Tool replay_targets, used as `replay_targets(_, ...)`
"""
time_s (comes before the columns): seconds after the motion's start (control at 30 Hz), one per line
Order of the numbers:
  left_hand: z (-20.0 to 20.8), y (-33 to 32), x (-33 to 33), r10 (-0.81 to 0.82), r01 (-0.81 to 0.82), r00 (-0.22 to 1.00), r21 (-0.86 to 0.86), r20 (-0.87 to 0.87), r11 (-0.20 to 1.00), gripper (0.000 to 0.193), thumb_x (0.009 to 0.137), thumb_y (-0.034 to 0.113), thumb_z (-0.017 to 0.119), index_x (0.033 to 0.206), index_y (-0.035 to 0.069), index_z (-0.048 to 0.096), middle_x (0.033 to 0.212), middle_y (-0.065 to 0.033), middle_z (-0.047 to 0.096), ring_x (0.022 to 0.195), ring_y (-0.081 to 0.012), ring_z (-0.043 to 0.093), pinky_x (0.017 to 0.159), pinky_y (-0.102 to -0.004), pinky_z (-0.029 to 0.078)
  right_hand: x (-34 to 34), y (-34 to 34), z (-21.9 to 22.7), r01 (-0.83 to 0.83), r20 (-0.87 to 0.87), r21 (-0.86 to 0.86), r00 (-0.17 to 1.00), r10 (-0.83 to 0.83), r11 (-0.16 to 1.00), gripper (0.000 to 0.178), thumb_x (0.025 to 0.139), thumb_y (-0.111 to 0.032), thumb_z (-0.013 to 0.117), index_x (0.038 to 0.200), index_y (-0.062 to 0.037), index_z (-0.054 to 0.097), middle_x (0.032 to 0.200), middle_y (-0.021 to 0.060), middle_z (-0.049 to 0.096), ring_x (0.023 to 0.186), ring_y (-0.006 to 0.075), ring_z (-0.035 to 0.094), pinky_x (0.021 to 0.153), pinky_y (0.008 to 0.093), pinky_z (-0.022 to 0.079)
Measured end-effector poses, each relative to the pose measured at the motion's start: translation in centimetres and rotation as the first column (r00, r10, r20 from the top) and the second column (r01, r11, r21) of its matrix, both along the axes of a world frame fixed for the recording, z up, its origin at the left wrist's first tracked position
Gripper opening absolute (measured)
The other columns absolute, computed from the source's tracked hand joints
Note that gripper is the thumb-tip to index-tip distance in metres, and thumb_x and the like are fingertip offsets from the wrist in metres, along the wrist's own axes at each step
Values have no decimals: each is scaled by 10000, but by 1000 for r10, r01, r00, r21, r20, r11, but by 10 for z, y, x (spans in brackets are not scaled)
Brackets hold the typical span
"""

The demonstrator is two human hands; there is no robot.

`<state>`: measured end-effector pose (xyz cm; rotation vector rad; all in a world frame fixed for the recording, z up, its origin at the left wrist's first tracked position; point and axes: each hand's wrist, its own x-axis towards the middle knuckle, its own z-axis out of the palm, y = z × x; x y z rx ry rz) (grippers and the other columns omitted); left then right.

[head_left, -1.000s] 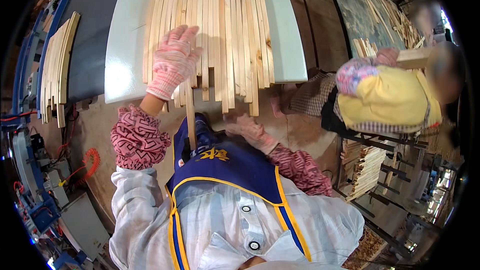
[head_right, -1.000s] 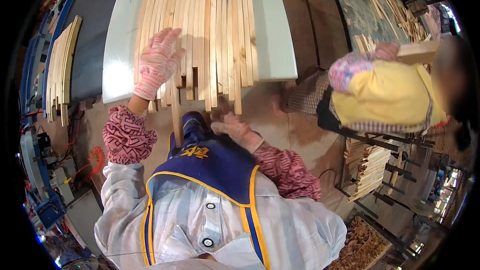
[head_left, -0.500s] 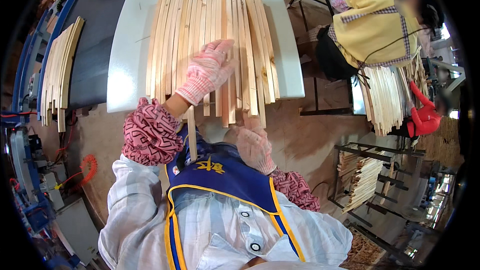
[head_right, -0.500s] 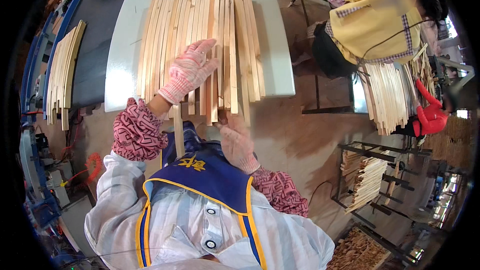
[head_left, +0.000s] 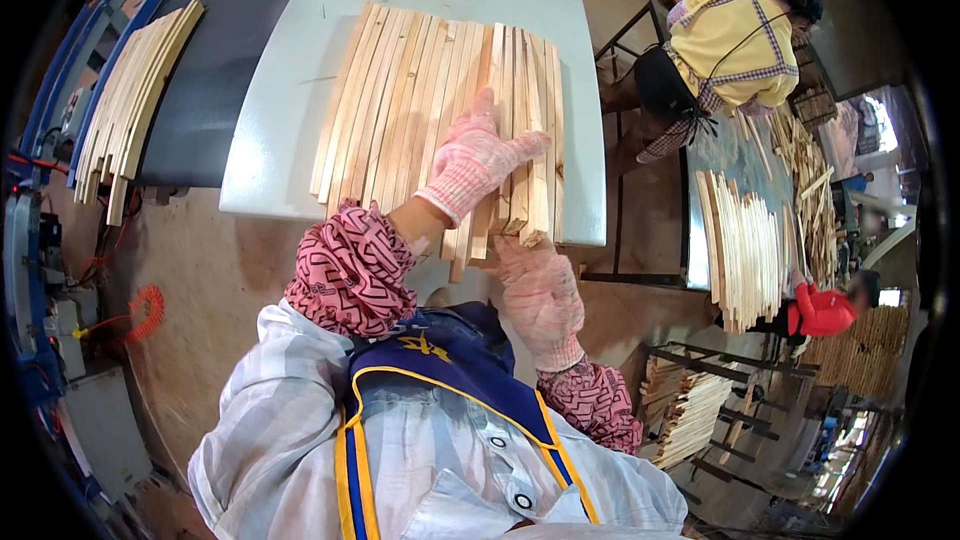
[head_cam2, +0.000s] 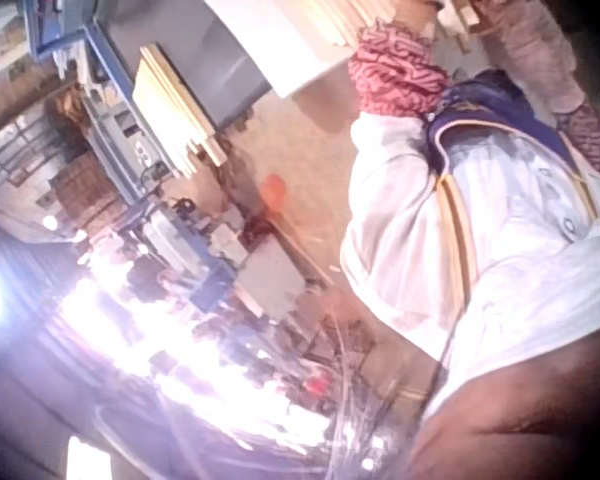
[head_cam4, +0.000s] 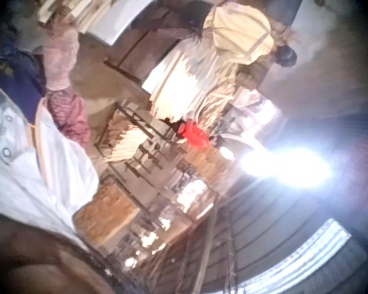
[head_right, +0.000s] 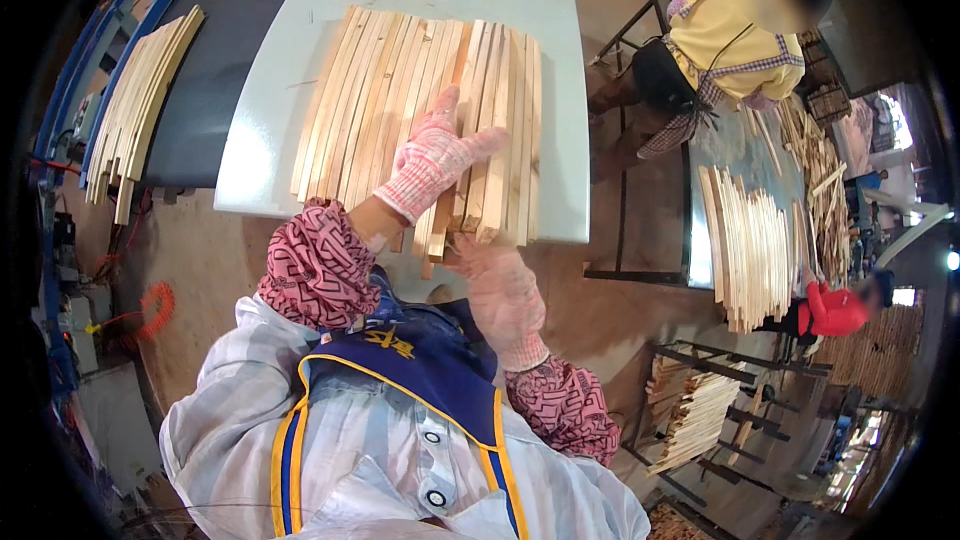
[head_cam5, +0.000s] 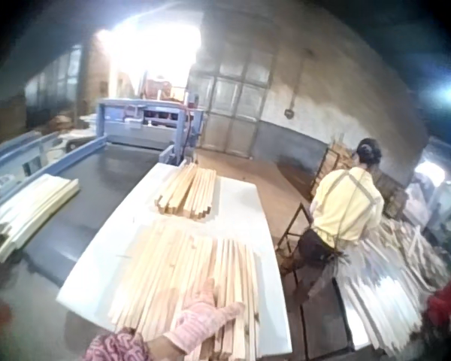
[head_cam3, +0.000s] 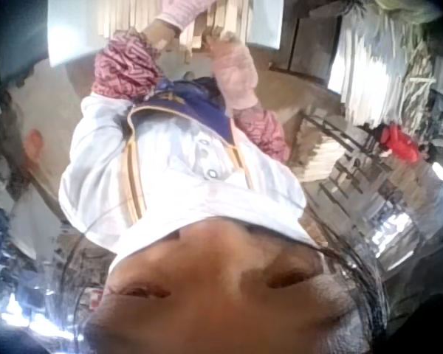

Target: The person gathers wooden planks from a pile, carries them to a conveyor belt, and arranges them into neat stacks. The person repeatedly picks up planks, aligns them, and places them onto the belt, maintaining an orderly stack throughout the process.

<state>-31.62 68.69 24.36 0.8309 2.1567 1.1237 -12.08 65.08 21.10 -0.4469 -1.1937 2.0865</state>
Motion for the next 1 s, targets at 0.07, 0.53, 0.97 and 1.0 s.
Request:
replay_targets(0.07, -1, -1, 0, -40, 44, 991, 26, -124, 999, 1037, 686, 664, 660, 1464, 119, 244, 1437, -230, 315, 1305, -363, 361, 1078, -427, 312, 2, 14, 0, -62, 188, 114, 981, 39, 992, 417, 903, -262, 586, 1253, -48, 509, 1170, 138, 593, 1054, 265, 589, 833, 406, 503)
replay_targets(0.53, -62, 8, 15, -242, -4, 857, 475, 455, 880, 642, 938, 432, 470, 1448, 83, 294, 1473, -114, 312, 1352, -217, 291, 1112, -316, 246, -50, 80, 11, -443, 854, 399, 498, -150, 803, 501, 755, -19, 635, 1235, -144, 562, 944, 118, 587, 919, 290, 593, 775, 351, 529)
replay_targets(0.97, 3, -81, -76, -104, 162, 961, 217, -256, 963, 592, 838, 380, 650, 1324, 84, 487, 1337, -148, 494, 1291, -309, 408, 1056, -373, 348, -133, 230, 32, -65, 304, 314, 952, -35, 947, 322, 818, -232, 682, 1085, -63, 617, 1034, 78, 597, 812, 198, 639, 543, 322, 565)
replay_targets(1.0, -1, -88, -81, -47, 120, 956, 240, -291, 963, 589, 828, 362, 665, 1317, 80, 495, 1325, -144, 507, 1292, -312, 405, 1060, -379, 344, -164, 257, 30, -86, 312, 239, 950, 7, 967, 279, 825, -227, 675, 1042, -56, 631, 965, 80, 601, 754, 202, 633, 521, 332, 554)
